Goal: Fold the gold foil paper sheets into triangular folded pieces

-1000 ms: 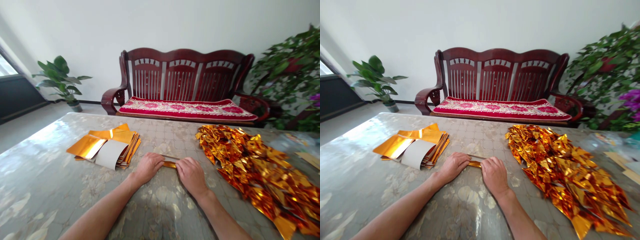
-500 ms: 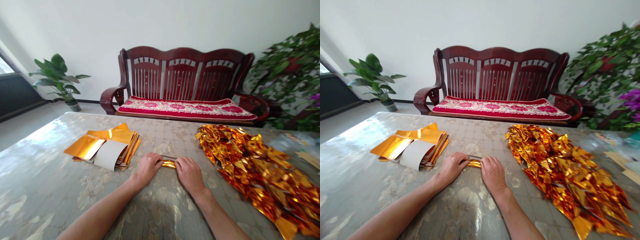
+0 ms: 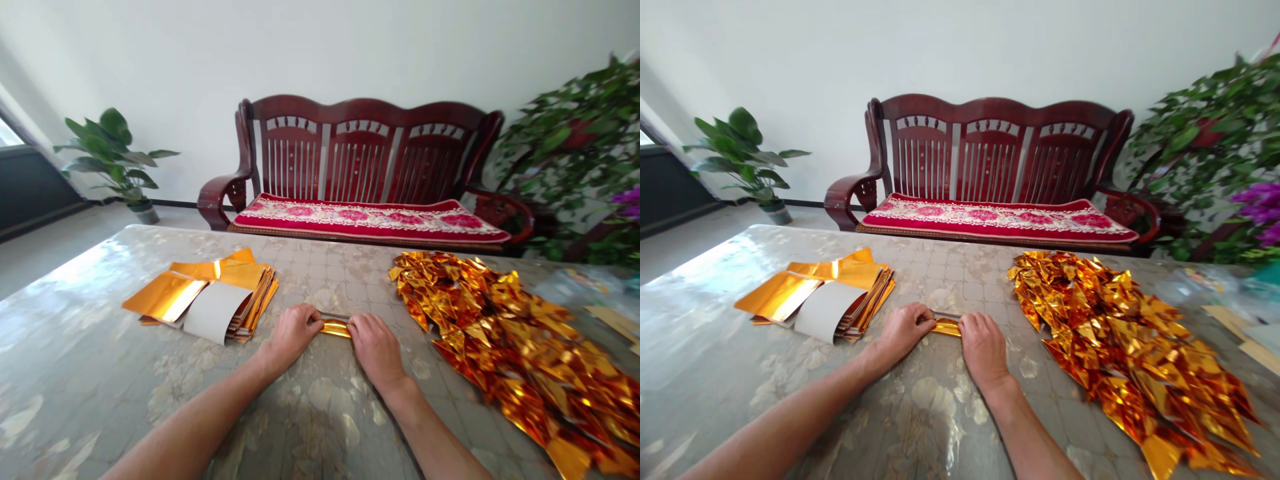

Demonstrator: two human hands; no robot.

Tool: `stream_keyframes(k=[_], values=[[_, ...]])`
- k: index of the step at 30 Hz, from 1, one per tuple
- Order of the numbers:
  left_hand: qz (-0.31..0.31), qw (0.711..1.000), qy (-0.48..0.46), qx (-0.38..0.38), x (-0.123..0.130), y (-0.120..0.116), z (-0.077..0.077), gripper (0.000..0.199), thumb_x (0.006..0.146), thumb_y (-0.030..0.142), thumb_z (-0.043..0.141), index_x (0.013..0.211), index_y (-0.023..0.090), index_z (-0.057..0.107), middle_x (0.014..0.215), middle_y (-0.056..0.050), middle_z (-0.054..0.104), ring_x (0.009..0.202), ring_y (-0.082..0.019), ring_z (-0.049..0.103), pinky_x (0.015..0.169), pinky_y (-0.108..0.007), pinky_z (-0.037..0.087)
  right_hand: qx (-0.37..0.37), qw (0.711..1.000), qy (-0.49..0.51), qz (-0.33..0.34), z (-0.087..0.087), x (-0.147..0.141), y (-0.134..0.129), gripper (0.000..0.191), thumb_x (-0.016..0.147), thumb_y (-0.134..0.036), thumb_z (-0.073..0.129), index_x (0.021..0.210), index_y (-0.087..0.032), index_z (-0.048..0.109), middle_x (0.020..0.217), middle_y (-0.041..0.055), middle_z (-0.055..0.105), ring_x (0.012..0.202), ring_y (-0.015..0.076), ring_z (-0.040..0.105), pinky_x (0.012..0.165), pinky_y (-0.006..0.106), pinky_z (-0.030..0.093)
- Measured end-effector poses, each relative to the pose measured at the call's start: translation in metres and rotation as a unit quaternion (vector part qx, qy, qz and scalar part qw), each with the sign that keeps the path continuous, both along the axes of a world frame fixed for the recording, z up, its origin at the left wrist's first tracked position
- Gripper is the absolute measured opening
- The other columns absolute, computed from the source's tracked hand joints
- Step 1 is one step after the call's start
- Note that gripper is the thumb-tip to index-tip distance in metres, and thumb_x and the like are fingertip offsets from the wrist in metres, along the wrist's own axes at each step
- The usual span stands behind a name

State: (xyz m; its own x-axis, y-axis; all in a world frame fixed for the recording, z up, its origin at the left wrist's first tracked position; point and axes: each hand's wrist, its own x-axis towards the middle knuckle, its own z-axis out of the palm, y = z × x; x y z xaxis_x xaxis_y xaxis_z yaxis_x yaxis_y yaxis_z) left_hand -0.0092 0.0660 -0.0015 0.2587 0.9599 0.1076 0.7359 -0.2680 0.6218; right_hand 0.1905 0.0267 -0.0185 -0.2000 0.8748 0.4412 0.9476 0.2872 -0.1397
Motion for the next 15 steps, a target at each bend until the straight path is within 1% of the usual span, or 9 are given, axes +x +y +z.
stream_keyframes(k=[3, 8, 12, 15], values=[[0.010, 1.000, -0.003, 0.012, 0.0004, -0.0016, -0.0036, 0.008, 0.083, 0.020, 0.064, 0.077, 0.020, 0.070, 0.078, 0.001, 0.070, 0.074, -0.014, 0.062, 0.067, -0.023, 0.037, -0.004, 1.000, -0.001, -0.002, -0.0011, 0.0006, 0.0011, 0.011, 0.096, -0.019, 0.057, 0.086, -0.022, 0.059, 0.083, 0.0017, 0.063, 0.085, 0.0195, 0.056, 0.077, 0.029, 0.036], [0.040, 0.999, 0.009, 0.015, 0.0023, -0.0011, -0.0064, 0.008, 0.084, 0.022, 0.065, 0.078, 0.020, 0.070, 0.078, 0.001, 0.068, 0.071, -0.013, 0.060, 0.064, -0.023, 0.035, -0.007, 1.000, -0.006, -0.006, -0.0028, 0.0025, 0.0033, 0.008, 0.095, -0.021, 0.059, 0.088, -0.022, 0.061, 0.085, 0.0017, 0.063, 0.085, 0.0204, 0.055, 0.078, 0.030, 0.036], [0.051, 0.998, 0.027, 0.024, 0.0029, 0.0014, -0.0085, 0.010, 0.085, 0.022, 0.063, 0.076, 0.020, 0.067, 0.086, 0.000, 0.066, 0.074, -0.013, 0.059, 0.066, -0.024, 0.035, -0.020, 1.000, -0.005, -0.010, -0.0029, 0.0032, 0.0041, 0.005, 0.093, -0.021, 0.062, 0.089, -0.022, 0.062, 0.086, 0.0018, 0.063, 0.086, 0.0209, 0.055, 0.078, 0.031, 0.037], [0.053, 0.998, 0.034, 0.018, 0.0030, 0.0022, -0.0079, 0.011, 0.085, 0.022, 0.062, 0.075, 0.020, 0.066, 0.088, -0.001, 0.064, 0.075, -0.013, 0.059, 0.066, -0.024, 0.035, -0.021, 1.000, -0.002, -0.012, -0.0029, 0.0034, 0.0042, 0.004, 0.093, -0.021, 0.062, 0.089, -0.022, 0.062, 0.086, 0.0017, 0.064, 0.086, 0.0208, 0.055, 0.078, 0.031, 0.037]])
